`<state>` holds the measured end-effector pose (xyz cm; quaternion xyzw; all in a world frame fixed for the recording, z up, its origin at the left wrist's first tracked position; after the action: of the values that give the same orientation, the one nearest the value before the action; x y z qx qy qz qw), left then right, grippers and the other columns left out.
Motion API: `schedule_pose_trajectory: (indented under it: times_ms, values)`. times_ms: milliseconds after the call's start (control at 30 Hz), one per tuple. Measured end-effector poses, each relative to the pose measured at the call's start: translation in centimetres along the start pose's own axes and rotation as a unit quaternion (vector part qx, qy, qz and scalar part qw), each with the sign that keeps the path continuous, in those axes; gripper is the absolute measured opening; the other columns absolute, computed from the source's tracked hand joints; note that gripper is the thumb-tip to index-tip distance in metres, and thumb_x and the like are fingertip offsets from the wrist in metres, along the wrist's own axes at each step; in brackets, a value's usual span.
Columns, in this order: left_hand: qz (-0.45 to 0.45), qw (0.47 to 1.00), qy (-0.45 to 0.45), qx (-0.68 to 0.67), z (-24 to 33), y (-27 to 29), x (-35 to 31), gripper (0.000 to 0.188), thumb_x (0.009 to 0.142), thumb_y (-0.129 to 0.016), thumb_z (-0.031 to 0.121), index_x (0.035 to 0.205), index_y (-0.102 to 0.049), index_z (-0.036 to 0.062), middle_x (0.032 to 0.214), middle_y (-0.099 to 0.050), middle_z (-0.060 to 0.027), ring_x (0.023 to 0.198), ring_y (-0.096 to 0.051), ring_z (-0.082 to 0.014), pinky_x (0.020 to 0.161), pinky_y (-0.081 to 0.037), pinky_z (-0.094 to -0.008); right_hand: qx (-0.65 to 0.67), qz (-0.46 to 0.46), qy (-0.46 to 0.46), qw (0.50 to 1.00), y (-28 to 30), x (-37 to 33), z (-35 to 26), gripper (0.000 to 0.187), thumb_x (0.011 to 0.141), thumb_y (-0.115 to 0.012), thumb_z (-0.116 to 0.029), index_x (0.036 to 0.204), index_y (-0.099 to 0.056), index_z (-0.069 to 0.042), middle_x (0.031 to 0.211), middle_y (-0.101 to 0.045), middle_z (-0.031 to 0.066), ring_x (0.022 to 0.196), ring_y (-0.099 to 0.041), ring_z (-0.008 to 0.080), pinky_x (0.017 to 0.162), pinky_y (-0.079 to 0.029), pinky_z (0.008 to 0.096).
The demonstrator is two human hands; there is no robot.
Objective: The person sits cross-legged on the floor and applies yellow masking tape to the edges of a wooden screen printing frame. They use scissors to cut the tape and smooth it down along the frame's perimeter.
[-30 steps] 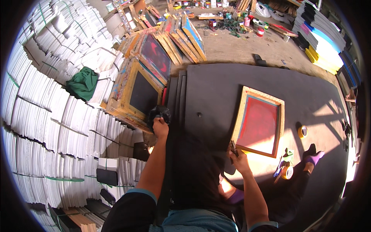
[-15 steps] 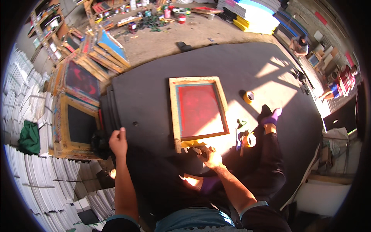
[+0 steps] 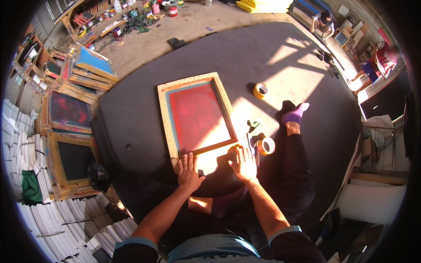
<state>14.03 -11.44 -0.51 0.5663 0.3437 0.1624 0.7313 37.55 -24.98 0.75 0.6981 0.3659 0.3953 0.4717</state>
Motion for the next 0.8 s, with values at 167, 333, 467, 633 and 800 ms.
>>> schedule_pose_trajectory:
  times_ms: [167,333,467,633,800]
  values:
    - [-0.006,0.999,-0.007,0.030,-0.4,0.6,-1.1,0.114,0.088,-0.075,0.059,0.168,-0.015,0.0052,0.175,-0.007,-0.0227,0.162,-0.005,-0.0414,0.131,-0.007,-0.0538,-0.016,-0.115,-0.028,0.993,-2.5,1.1,1.8,0.084,0.101,-0.058,-0.055,0.166,-0.029,-0.009,0.172,-0.027,0.0172,0.160,-0.021,0.0387,0.127,-0.024,0.0592]
    - [-0.023,0.999,0.000,0.026,-0.5,1.0,-1.1,0.113,0.088,-0.075,0.059,0.168,-0.015,0.0045,0.175,-0.006,-0.0245,0.162,-0.006,-0.0417,0.132,-0.007,-0.0520,-0.015,-0.099,-0.010,0.995,-2.3,1.1,2.1,0.081,0.099,-0.064,-0.046,0.164,-0.033,-0.008,0.171,-0.032,0.0161,0.159,-0.025,0.0335,0.126,-0.021,0.0606]
    - [0.001,1.000,-0.016,-0.014,-1.0,1.4,-1.2,0.106,0.090,-0.074,0.056,0.166,-0.023,0.0032,0.173,-0.015,-0.0252,0.162,-0.011,-0.0418,0.132,-0.010,-0.0498,-0.015,-0.081,-0.011,0.997,-1.5,1.3,2.2,0.077,0.097,-0.068,-0.042,0.160,-0.040,-0.007,0.164,-0.041,0.0171,0.153,-0.036,0.0332,0.124,-0.025,0.0591]
    - [0.255,0.953,0.058,-0.155,-4.6,2.7,-1.3,0.076,0.092,-0.076,0.045,0.148,-0.049,0.0005,0.149,-0.049,-0.0253,0.140,-0.047,-0.0450,0.115,-0.040,-0.0555,0.017,0.071,0.009,0.997,-0.4,1.9,3.0,0.051,0.095,-0.071,-0.038,0.130,-0.065,-0.001,0.134,-0.067,0.0211,0.124,-0.063,0.0404,0.111,-0.045,0.0528]
    - [0.140,0.879,0.280,-0.359,-7.8,-0.3,1.0,0.061,0.091,-0.078,0.041,0.131,-0.055,0.0024,0.130,-0.061,-0.0233,0.117,-0.064,-0.0443,0.097,-0.054,-0.0546,0.102,-0.052,-0.186,0.976,-2.3,6.0,4.9,0.061,0.103,-0.060,-0.049,0.144,-0.056,-0.004,0.134,-0.063,0.0251,0.126,-0.059,0.0435,0.108,-0.048,0.0492]
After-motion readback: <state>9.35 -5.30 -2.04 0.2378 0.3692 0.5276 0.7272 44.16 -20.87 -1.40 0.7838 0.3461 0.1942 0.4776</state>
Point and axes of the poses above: each hand's wrist, its own x-axis towards the middle knuckle, its own y-axis out of the back of the hand, z = x × y, the point moved 3 cm from there along x, towards the middle knuckle
